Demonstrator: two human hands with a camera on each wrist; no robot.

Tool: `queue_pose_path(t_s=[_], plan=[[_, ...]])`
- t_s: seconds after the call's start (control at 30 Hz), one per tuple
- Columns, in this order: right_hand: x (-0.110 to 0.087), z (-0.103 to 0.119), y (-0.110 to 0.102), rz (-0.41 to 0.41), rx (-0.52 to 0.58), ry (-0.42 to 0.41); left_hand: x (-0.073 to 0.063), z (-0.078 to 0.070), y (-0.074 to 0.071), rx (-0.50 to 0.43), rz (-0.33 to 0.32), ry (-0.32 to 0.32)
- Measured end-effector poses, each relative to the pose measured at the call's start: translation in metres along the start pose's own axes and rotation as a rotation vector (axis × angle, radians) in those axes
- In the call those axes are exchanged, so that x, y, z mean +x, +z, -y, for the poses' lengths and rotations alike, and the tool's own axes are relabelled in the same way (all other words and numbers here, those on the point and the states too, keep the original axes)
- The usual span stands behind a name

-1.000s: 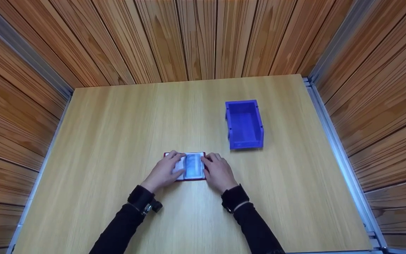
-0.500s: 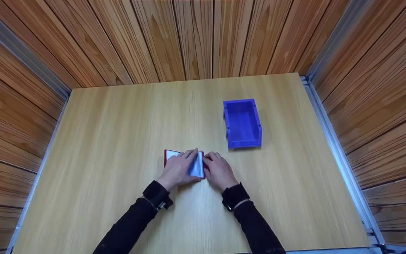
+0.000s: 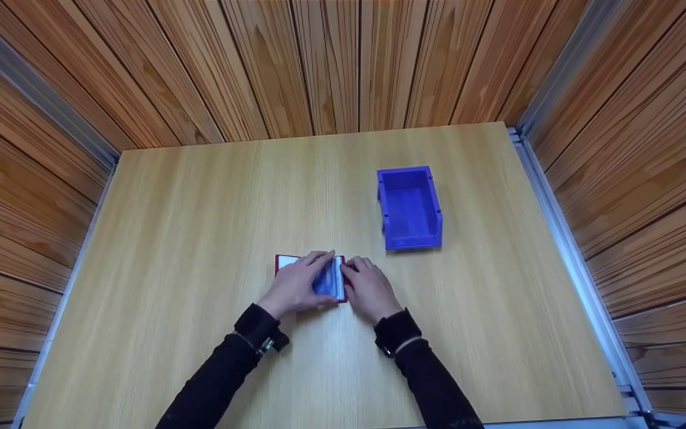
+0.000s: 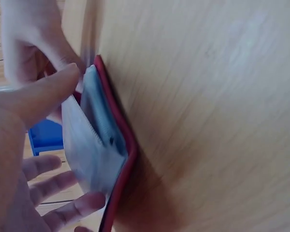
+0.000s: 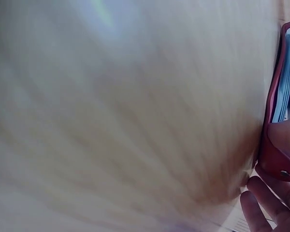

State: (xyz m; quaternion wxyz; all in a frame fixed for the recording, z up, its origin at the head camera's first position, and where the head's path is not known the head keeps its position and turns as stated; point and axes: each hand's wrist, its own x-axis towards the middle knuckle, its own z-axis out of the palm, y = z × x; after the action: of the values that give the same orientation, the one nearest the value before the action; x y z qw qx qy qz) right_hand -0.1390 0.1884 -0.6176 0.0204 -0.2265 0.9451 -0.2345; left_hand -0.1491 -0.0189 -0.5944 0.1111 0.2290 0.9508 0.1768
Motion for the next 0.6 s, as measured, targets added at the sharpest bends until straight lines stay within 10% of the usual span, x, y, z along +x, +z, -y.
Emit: queue_pose_path(t_s=[0.6], plan=[[0.001,0.002,0.001,-0.015,-0.005,-0.005,-0.009,0.016,-0.011,-0.209,-0.037,0.032]])
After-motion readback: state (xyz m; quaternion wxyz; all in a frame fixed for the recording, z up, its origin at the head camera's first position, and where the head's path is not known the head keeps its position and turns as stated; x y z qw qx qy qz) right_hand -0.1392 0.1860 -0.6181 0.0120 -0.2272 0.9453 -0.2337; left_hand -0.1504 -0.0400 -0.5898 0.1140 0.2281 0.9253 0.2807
